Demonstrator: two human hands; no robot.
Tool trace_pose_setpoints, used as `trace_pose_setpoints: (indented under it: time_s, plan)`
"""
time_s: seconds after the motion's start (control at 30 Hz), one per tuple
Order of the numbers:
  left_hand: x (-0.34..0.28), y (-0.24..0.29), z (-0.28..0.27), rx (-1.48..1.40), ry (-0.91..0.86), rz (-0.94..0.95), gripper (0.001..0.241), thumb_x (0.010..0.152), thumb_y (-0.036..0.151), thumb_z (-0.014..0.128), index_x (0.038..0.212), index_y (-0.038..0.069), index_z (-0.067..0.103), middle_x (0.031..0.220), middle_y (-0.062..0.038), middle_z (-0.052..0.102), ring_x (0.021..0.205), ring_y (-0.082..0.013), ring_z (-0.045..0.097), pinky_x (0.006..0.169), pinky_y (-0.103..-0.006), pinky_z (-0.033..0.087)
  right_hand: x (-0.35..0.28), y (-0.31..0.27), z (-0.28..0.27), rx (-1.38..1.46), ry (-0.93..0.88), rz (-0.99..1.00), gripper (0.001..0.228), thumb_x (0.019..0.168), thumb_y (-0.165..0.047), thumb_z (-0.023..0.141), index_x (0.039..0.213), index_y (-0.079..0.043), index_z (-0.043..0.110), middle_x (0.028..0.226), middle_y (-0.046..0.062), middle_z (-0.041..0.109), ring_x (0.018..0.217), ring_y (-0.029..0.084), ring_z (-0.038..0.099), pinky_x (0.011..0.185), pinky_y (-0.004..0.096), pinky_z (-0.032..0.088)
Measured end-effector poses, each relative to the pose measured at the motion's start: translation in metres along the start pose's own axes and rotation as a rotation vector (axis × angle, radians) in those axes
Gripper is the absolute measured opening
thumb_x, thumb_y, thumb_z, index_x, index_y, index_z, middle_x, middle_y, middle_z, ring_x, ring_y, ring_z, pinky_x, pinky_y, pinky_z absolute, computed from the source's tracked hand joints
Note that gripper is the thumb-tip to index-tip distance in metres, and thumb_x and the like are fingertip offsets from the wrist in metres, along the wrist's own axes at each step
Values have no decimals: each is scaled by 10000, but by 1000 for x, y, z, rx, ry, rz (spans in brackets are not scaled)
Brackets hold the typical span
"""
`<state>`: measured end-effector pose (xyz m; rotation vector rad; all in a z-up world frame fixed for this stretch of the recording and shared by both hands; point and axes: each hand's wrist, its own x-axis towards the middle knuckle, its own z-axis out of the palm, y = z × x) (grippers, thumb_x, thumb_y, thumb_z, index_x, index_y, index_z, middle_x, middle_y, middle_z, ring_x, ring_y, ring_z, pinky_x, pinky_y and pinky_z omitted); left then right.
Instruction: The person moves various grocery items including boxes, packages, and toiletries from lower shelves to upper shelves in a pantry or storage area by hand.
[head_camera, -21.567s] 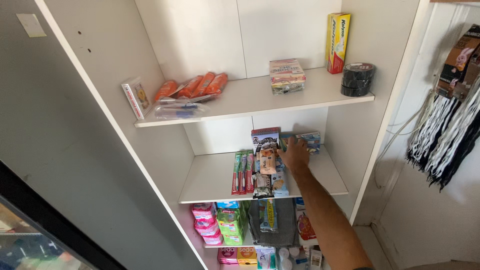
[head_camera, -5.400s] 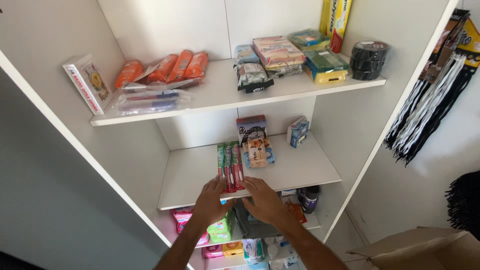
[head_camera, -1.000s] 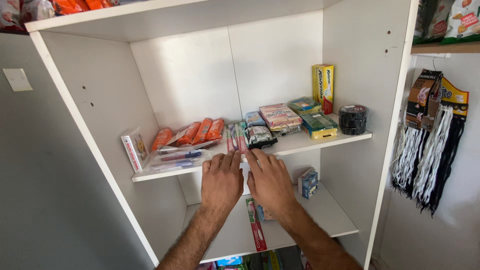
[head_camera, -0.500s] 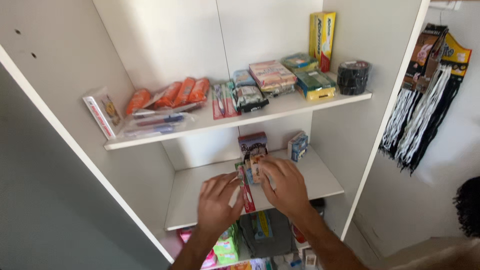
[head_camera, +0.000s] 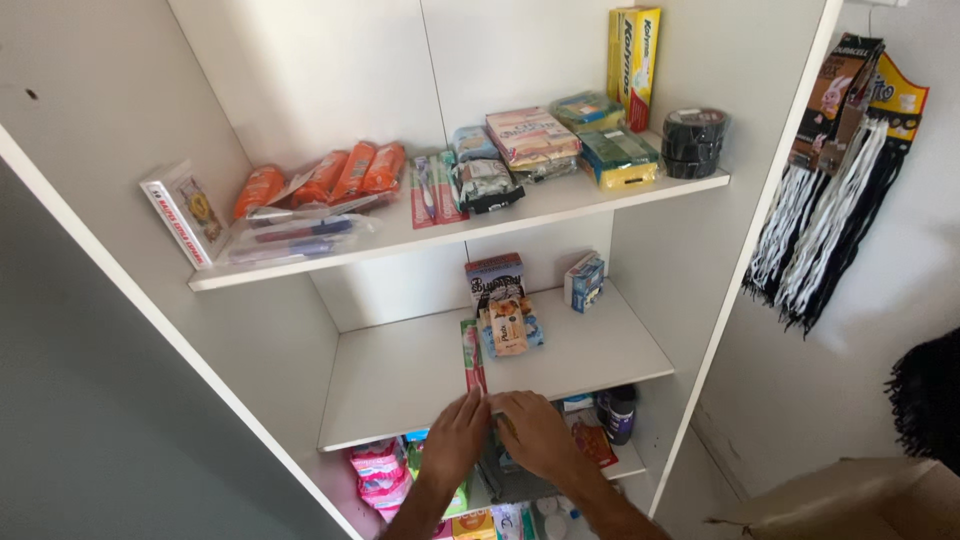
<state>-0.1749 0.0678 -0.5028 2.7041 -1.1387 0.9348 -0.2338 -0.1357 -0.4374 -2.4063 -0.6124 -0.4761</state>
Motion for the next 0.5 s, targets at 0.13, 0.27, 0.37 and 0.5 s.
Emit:
trace_pose_setpoints:
  time_s: [0.13, 0.27, 0.37, 0.5]
  plan:
    - [-21, 1, 2, 76, 159, 9, 627, 907, 58, 787, 1512, 50, 622, 1520, -175, 671, 1324, -311, 698, 964, -419, 641, -4, 6, 4, 38, -9, 41, 424, 1028, -162, 624, 1444, -101, 674, 1396, 109, 731, 1281, 301, 658, 1066, 488, 535]
    - [-26, 10, -33, 80, 213, -23, 581, 927, 55, 788, 1491, 55, 649, 1437, -151, 736, 1249, -278, 748, 920, -407, 661, -3, 12, 9, 77, 32, 15, 414, 1037, -139, 574, 1429, -87, 699, 1373, 103, 750, 1282, 293, 653, 1060, 477, 550]
    - [-12, 21, -86, 75, 303, 26, 375, 1010, 103, 751, 1377, 34, 712, 1318, -164, 782, 1146, -280, 789, 887, -395, 671, -1, 16, 17, 10, 33, -3, 406, 1044, -153, 556, 1416, -74, 698, 1387, 129, 736, 1301, 308, 636, 1125, 488, 500]
    - [-9, 39, -135, 83, 369, 46, 475, 967, 87, 841, 1412, 8, 697, 1303, -174, 789, 1142, -281, 789, 860, -381, 680, -4, 14, 19, 19, 30, 13, 355, 1035, -130, 587, 1367, -90, 705, 1365, 95, 740, 1303, 299, 626, 1112, 481, 517]
